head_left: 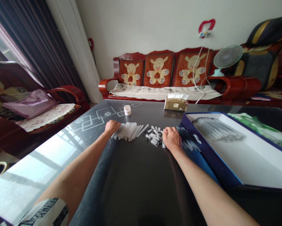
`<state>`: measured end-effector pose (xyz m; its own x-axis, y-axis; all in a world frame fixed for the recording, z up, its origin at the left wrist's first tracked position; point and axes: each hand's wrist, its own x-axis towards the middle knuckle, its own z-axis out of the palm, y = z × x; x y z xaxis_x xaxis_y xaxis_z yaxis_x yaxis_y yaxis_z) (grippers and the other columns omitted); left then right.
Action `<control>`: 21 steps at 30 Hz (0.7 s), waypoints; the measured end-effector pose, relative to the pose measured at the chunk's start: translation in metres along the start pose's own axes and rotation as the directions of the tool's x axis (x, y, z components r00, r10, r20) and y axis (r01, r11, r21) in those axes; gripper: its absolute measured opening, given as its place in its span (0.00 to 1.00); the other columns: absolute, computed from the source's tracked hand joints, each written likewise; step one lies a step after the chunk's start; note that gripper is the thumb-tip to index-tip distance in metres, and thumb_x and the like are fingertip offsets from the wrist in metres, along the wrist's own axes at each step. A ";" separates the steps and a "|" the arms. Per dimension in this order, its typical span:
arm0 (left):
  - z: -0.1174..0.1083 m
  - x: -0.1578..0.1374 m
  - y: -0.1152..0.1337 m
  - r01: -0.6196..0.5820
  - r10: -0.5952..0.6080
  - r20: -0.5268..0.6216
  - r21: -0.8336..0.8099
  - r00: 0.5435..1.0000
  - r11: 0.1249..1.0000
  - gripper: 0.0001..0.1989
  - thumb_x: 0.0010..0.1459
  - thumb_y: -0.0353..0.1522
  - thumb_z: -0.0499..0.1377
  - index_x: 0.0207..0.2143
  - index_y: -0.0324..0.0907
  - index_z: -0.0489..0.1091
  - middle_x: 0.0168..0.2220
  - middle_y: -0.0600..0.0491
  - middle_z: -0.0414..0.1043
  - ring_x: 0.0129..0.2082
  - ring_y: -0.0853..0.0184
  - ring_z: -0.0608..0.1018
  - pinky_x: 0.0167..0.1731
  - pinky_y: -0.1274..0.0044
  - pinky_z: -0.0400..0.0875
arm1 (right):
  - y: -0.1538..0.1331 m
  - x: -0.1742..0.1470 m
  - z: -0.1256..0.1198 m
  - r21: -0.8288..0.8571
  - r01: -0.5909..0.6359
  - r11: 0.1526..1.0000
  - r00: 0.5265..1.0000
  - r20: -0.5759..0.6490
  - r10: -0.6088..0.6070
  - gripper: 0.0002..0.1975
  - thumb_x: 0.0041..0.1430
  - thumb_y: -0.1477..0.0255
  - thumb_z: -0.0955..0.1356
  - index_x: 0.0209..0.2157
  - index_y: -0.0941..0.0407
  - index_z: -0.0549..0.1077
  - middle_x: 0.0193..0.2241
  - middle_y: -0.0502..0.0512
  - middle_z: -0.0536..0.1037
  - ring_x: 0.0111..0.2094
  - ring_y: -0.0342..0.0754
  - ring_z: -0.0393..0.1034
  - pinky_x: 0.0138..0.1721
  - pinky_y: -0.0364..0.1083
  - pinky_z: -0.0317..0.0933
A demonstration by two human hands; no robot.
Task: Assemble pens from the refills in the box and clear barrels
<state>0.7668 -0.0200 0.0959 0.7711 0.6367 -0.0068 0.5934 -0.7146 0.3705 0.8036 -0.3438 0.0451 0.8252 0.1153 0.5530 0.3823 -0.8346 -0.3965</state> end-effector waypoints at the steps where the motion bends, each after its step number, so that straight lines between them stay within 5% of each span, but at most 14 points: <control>1: 0.001 0.000 0.001 -0.001 0.001 -0.002 0.001 1.000 1.000 0.15 0.53 0.39 0.57 0.39 0.45 0.78 0.39 0.49 0.78 0.43 0.59 0.78 0.39 0.76 0.70 | 0.000 0.000 0.000 0.004 -0.003 1.000 1.000 0.002 0.003 0.10 0.61 0.70 0.62 0.35 0.57 0.73 0.35 0.58 0.72 0.35 0.47 0.65 0.36 0.44 0.54; 10: -0.006 -0.007 0.006 -0.052 0.052 -0.069 0.000 0.996 0.999 0.15 0.58 0.37 0.53 0.36 0.39 0.77 0.34 0.44 0.76 0.39 0.55 0.77 0.37 0.70 0.69 | -0.005 0.000 -0.006 0.003 -0.049 0.999 0.998 0.039 0.049 0.10 0.62 0.71 0.61 0.35 0.57 0.73 0.36 0.58 0.72 0.38 0.48 0.65 0.39 0.44 0.56; 14: 0.000 -0.027 0.032 -0.161 0.155 -0.183 -0.020 0.971 0.987 0.16 0.62 0.37 0.49 0.39 0.43 0.76 0.35 0.47 0.75 0.38 0.59 0.76 0.37 0.72 0.66 | -0.005 0.000 -0.006 -0.012 -0.056 0.998 0.997 0.046 0.057 0.09 0.62 0.71 0.61 0.35 0.56 0.72 0.36 0.58 0.72 0.39 0.48 0.65 0.39 0.44 0.58; 17: 0.020 -0.057 0.068 -0.399 0.361 -0.318 -0.065 0.877 0.914 0.16 0.63 0.37 0.49 0.39 0.44 0.76 0.35 0.50 0.75 0.35 0.64 0.75 0.35 0.76 0.63 | -0.004 -0.004 -0.004 0.011 -0.056 0.998 0.998 0.039 0.056 0.09 0.62 0.72 0.60 0.37 0.56 0.72 0.38 0.59 0.72 0.40 0.49 0.66 0.41 0.44 0.59; 21: 0.053 -0.098 0.114 -0.602 0.540 -0.347 -0.094 0.767 0.793 0.16 0.64 0.36 0.49 0.37 0.43 0.76 0.32 0.50 0.73 0.34 0.67 0.74 0.33 0.78 0.61 | -0.011 -0.001 -0.016 0.099 0.042 0.994 0.999 -0.016 -0.040 0.12 0.61 0.76 0.59 0.41 0.57 0.72 0.39 0.59 0.72 0.43 0.49 0.66 0.46 0.45 0.60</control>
<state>0.7710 -0.1792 0.0899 0.8313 0.2027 0.5175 -0.0147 -0.9228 0.3850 0.7920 -0.3433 0.0604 0.8024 0.1404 0.5801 0.4558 -0.7716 -0.4437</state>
